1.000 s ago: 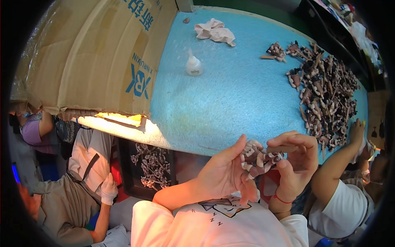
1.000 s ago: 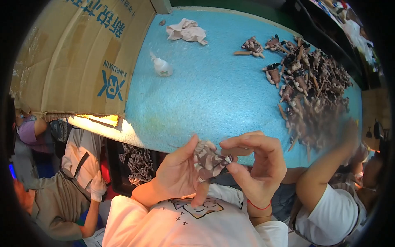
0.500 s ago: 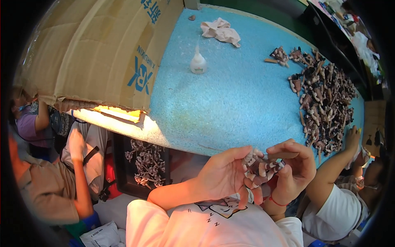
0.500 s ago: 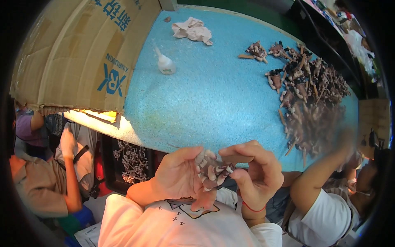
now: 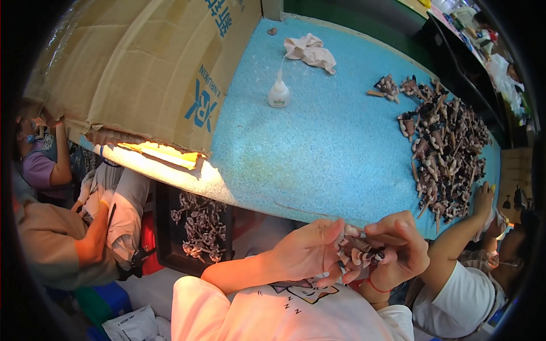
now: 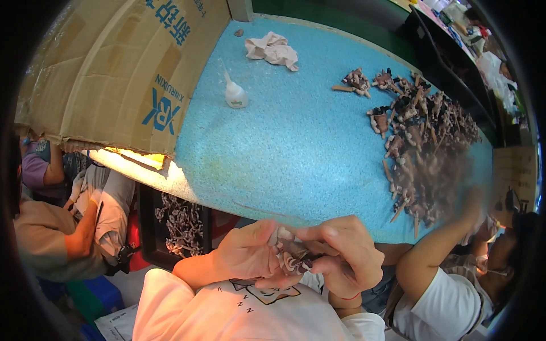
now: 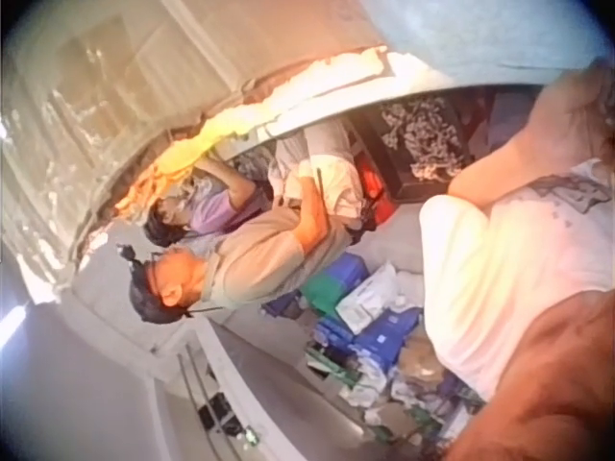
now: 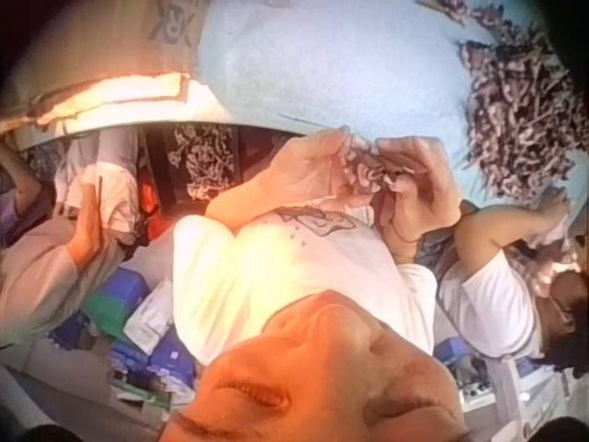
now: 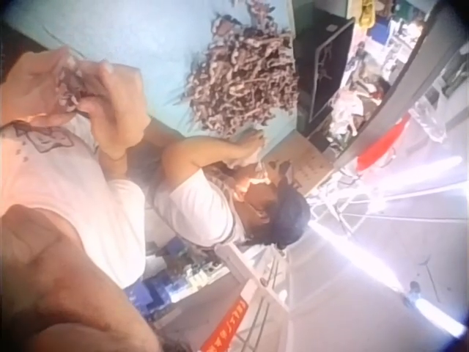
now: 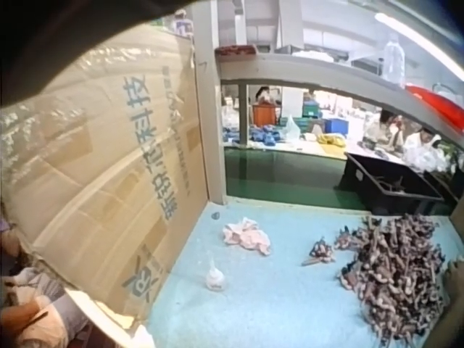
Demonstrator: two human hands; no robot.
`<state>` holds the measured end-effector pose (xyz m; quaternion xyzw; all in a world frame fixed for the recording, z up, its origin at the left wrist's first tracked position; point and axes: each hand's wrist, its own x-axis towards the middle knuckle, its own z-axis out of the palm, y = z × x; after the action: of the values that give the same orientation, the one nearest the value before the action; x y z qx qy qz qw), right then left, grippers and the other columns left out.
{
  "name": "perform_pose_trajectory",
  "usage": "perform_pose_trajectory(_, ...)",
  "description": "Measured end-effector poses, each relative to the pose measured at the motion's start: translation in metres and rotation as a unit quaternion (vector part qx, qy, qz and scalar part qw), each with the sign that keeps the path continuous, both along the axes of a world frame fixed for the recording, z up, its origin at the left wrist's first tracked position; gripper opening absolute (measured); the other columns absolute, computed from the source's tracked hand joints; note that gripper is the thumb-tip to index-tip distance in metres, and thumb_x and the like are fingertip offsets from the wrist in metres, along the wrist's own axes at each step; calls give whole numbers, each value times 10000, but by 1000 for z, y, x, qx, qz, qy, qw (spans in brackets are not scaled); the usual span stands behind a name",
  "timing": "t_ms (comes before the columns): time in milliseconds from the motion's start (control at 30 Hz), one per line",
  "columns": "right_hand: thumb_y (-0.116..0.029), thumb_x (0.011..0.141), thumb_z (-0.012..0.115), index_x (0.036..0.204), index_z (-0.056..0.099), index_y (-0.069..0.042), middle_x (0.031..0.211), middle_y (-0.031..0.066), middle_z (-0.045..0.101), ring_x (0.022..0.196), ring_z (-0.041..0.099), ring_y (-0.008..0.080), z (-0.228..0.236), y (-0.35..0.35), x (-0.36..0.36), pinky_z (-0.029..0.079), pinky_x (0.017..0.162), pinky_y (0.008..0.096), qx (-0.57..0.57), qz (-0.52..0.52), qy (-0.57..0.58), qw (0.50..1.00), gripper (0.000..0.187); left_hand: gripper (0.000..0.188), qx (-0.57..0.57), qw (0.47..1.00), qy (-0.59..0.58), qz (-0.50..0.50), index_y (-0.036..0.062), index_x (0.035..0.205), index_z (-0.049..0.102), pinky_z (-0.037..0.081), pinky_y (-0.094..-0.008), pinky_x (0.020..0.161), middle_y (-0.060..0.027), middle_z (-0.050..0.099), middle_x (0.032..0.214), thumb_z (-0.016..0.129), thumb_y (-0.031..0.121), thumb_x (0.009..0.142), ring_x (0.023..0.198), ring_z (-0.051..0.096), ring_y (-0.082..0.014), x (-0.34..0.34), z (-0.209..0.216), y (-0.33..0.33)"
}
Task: The person assembles small plastic toy figurines by gluing individual plastic toy parts together with a glue bottle.
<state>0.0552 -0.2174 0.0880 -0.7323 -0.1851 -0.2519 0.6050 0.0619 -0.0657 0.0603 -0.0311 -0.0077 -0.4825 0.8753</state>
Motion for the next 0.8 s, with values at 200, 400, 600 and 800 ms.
perform_pose_trajectory(200, -296, 746, 633, 1022, 570, 26, 720, 147, 645, 630, 581, 209, -4, 0, -2, 447, 550, 267, 20, 7, 0, 1000, 429, 530, 32, 998, -36, 31, -57, 1151, 459, 391, -221, 374, -156, 582, 939, 455, 399, 882, 687, 548, -216, -1, 5, 2)
perform_pose_trajectory(400, -272, 762, 621, 976, 593, 21, 742, 134, 650, 675, 588, 219, -5, 1, -1, 464, 576, 279, 29, 37, -26, 999, 364, 538, 73, 993, -83, 46, -52, 1163, 457, 352, -203, 375, -146, 580, 942, 504, 391, 862, 670, 544, -195, -5, 1, 4)
perform_pose_trajectory(600, -250, 780, 610, 947, 605, 14, 753, 125, 652, 705, 594, 231, -13, 5, -1, 475, 602, 288, 80, 36, 17, 996, 312, 542, 121, 985, -97, 79, -40, 1183, 469, 370, -195, 404, -138, 593, 901, 562, 364, 835, 652, 540, -159, -9, 5, 5)
perform_pose_trajectory(800, -51, 749, 606, 900, 612, 15, 767, 146, 650, 726, 604, 258, -22, 4, -1, 495, 630, 315, 151, 86, -14, 985, 165, 545, 207, 945, -217, 131, -12, 1191, 494, 402, -192, 446, -103, 591, 881, 623, 338, 795, 656, 527, -105, -10, 4, 10)
